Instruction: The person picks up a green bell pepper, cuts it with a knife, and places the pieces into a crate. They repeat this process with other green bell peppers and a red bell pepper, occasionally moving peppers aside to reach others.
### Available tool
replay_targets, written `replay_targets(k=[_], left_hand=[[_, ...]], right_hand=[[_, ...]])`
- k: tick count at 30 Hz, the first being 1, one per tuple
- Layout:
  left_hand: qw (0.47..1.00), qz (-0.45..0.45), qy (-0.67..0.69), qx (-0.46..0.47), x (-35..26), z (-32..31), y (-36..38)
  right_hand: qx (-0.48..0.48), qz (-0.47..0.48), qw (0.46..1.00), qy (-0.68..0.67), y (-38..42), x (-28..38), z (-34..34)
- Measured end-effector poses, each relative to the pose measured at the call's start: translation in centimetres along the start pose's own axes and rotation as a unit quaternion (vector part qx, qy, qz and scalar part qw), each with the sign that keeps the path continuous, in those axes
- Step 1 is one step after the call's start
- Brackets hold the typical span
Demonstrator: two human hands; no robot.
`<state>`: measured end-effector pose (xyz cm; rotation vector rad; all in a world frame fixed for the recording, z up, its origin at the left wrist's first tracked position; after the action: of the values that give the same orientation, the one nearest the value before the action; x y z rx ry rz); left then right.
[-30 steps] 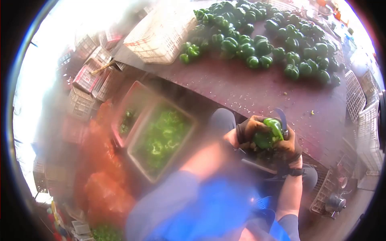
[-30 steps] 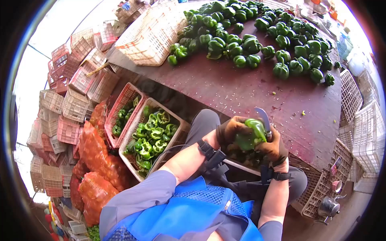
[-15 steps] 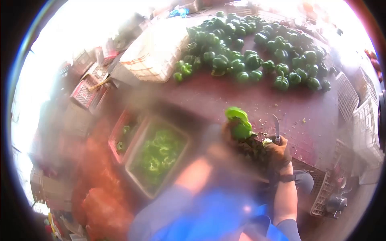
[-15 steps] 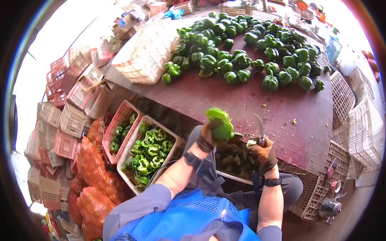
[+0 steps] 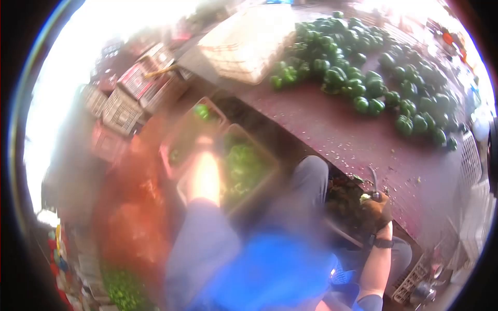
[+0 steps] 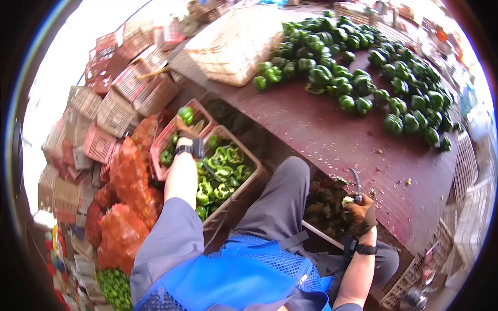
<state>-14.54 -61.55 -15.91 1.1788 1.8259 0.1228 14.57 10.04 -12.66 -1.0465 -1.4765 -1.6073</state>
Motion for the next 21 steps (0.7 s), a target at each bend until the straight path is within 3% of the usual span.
replay_targets(k=[1, 3, 4, 5, 7, 10, 14, 15, 16, 17, 19, 21], left_hand=[[0.984, -0.043, -0.11, 0.137, 0.4, -1.5, 1.2], [0.967, -0.048, -0.222, 0.117, 3.8, -1.3, 0.6], [0.955, -0.004, -0.254, 0.156, 7.2, -2.6, 1.8], [0.938, 0.039, -0.285, 0.192, 10.9, -4.3, 4.3], [0.895, 0.01, -0.375, 0.239, 16.1, -9.6, 12.7], [0.789, -0.084, -0.486, 0.367, 24.6, -16.6, 18.8], [0.675, -0.221, -0.496, 0.5, 35.2, -26.5, 23.9], [0.597, -0.287, -0.587, 0.466, 35.0, -29.3, 28.4], [0.562, -0.392, -0.532, 0.497, 36.2, -32.0, 30.3], [0.513, -0.438, -0.535, 0.508, 37.6, -34.2, 31.8], [0.432, -0.452, -0.596, 0.504, 41.1, -37.8, 32.9], [0.402, -0.388, -0.691, 0.459, 45.7, -39.9, 29.4]], right_hand=[[0.006, -0.009, 1.0, -0.014, 0.4, -0.5, 0.1], [0.022, -0.008, 1.0, -0.003, -0.2, -2.0, 0.4], [0.019, -0.028, 0.999, 0.028, -0.1, -2.0, 0.3], [0.019, -0.05, 0.997, 0.059, 0.1, -1.8, 0.0], [0.01, -0.066, 0.993, 0.1, 0.7, -1.4, 0.2], [0.001, -0.073, 0.991, 0.116, 0.3, -2.8, 1.6], [-0.005, -0.061, 0.984, 0.166, 0.0, -3.3, 3.2], [-0.022, -0.031, 0.982, 0.183, -0.1, -2.9, 3.6], [-0.039, -0.003, 0.979, 0.2, 0.1, -2.1, 3.7], [-0.057, 0.024, 0.974, 0.217, 0.4, -1.1, 3.8], [-0.055, 0.006, 0.981, 0.187, 0.7, 0.0, 4.1], [-0.063, -0.003, 0.983, 0.17, 1.0, 1.0, 4.5]])
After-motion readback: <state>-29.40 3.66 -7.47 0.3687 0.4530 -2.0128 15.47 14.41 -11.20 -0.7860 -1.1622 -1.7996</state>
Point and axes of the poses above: each hand's wrist, its own y-axis away from the middle knuckle, its own z-axis out of the back of the hand, x = y × z, the point moved 9 cm from there along -y, towards the middle knuckle, and after that the axes turned 2 degrees about x, right-handed, at the moved point
